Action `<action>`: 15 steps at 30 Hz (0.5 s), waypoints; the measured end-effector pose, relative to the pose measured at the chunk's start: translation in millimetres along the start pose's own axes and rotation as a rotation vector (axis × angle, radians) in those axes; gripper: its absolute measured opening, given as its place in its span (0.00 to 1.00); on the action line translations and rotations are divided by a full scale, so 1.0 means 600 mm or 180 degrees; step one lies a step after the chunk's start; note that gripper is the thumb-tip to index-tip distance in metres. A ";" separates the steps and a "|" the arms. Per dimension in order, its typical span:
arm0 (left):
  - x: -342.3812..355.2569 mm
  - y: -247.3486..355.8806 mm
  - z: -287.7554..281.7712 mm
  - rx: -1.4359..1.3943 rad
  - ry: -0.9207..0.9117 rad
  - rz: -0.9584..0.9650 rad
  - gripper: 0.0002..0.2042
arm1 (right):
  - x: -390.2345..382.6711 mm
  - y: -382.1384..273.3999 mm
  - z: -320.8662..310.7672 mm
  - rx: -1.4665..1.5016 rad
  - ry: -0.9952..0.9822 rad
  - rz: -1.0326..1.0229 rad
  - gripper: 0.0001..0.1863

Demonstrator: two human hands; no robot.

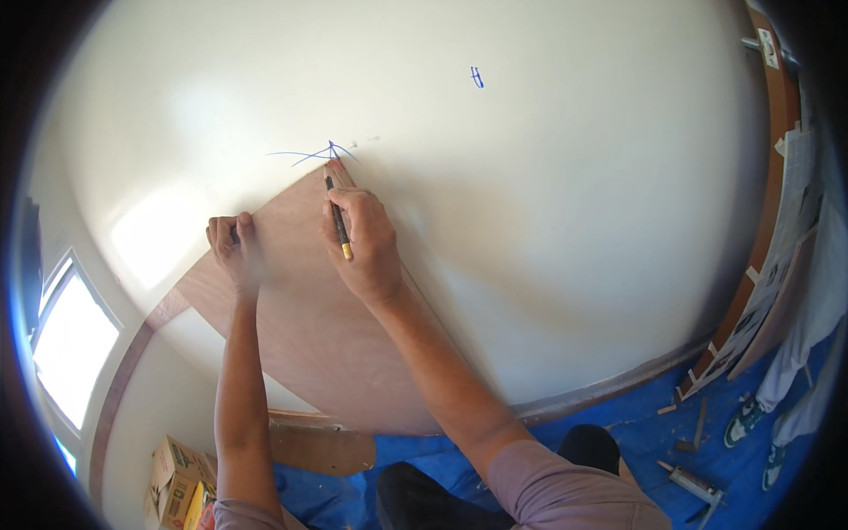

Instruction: The person positions a large wooden panel against a curved wall, marks it with a pencil, and sands the edges with a sanding block. Another person is present in the room.

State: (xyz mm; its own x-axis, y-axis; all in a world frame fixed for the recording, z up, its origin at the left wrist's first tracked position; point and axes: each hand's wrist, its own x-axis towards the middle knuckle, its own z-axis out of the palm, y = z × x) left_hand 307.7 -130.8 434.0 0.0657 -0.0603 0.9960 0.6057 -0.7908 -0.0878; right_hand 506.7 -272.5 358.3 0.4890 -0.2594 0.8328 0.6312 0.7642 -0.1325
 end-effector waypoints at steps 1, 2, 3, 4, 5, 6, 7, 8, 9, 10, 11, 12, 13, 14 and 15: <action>0.000 0.000 0.001 -0.0018 -0.0013 -0.0036 0.22 | 0.001 0.001 -0.001 0.0010 -0.0001 0.0000 0.15; 0.001 0.000 0.001 -0.0010 0.0001 -0.0006 0.22 | 0.001 0.001 0.000 0.0016 0.0039 -0.0031 0.15; 0.001 -0.001 0.001 -0.0002 0.0003 0.0001 0.22 | 0.001 0.001 0.000 0.0048 0.0018 0.0045 0.15; 0.001 -0.001 0.001 -0.0004 0.0005 -0.0026 0.22 | 0.001 0.001 0.000 0.0076 0.0038 0.0090 0.15; 0.001 -0.001 0.000 0.0026 -0.0011 0.0001 0.22 | 0.000 0.000 0.000 0.0085 0.0050 0.0076 0.15; 0.001 -0.002 0.000 0.0044 -0.0022 -0.0009 0.22 | 0.000 0.001 -0.001 0.0101 0.0052 0.0113 0.15; 0.000 -0.002 -0.002 0.0060 -0.0080 -0.0060 0.22 | -0.002 -0.001 -0.001 0.0097 0.0043 0.0092 0.15; -0.001 -0.002 -0.003 0.0063 -0.0025 0.0007 0.22 | -0.002 -0.001 -0.002 0.0066 0.0003 0.0148 0.15; -0.004 -0.002 -0.009 0.0073 -0.0053 0.0025 0.22 | -0.006 -0.004 -0.003 -0.0031 0.0017 -0.0001 0.16; -0.005 -0.002 -0.009 0.0058 -0.0008 0.0024 0.21 | -0.006 -0.004 -0.003 -0.0149 0.0002 -0.0112 0.16; -0.007 -0.001 -0.011 0.0036 -0.0047 0.0022 0.21 | -0.007 -0.005 -0.004 -0.0259 0.0018 -0.0179 0.17; -0.008 -0.001 -0.013 0.0001 -0.0049 -0.0005 0.21 | -0.008 -0.006 -0.004 -0.0233 -0.0003 -0.0176 0.17; -0.008 0.000 -0.014 -0.0032 -0.0104 -0.0054 0.21 | -0.008 -0.006 -0.004 -0.0193 0.0014 -0.0138 0.17; -0.007 0.000 -0.014 -0.0010 -0.0062 -0.0050 0.21 | -0.008 -0.006 -0.004 -0.0151 0.0029 -0.0103 0.17; -0.007 0.001 -0.014 0.0012 -0.0075 -0.0068 0.20 | -0.007 -0.006 -0.003 -0.0152 0.0041 -0.0112 0.17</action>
State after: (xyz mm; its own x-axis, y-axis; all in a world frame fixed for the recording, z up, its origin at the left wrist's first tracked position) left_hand 301.2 -136.1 430.0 0.0713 -0.0290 0.9970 0.6102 -0.7894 -0.0666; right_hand 503.3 -275.4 354.0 0.4735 -0.2934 0.8305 0.6760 0.7255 -0.1292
